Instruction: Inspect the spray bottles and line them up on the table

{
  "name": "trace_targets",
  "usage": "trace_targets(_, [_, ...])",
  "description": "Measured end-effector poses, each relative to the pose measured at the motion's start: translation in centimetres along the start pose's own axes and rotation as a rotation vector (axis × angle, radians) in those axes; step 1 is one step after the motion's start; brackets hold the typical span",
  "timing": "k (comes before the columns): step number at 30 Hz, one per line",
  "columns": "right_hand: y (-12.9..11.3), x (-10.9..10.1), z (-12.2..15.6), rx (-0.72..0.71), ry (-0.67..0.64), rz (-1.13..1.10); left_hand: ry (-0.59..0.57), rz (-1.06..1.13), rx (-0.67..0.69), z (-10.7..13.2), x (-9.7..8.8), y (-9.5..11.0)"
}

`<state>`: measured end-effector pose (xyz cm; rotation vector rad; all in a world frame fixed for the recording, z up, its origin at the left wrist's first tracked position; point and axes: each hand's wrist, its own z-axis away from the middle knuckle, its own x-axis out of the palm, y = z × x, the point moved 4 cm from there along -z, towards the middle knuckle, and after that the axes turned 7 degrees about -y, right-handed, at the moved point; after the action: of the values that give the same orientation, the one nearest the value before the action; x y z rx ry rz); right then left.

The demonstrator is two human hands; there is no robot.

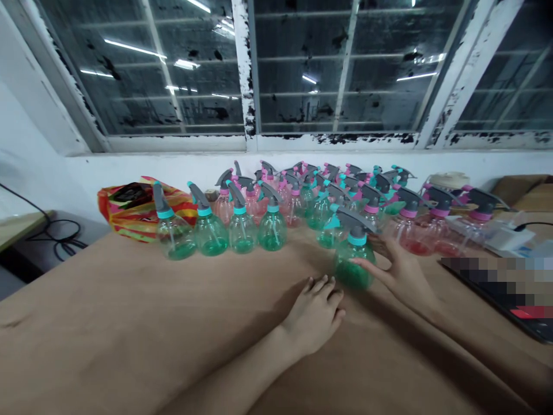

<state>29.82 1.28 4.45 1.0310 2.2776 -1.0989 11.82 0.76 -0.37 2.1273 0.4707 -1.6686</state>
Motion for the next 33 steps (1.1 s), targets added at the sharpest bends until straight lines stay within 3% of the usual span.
trace_targets(5, [0.4, 0.0, 0.2, -0.042, -0.080, 0.106, -0.003, 0.059, 0.096, 0.1, -0.9, 1.4])
trace_targets(11, [-1.5, 3.2, -1.9, 0.024, -0.130, 0.193, -0.004, 0.085, 0.143, 0.0, -1.0, 2.8])
trace_targets(19, [-3.5, 7.3, -6.5, 0.087, -0.114, 0.330, 0.026, 0.057, -0.010, -0.3, -1.3, 0.5])
trace_targets(33, [-4.0, 8.9, -10.0, 0.175, -0.157, 0.377, 0.022, -0.035, -0.152, -0.7, -0.5, -1.6])
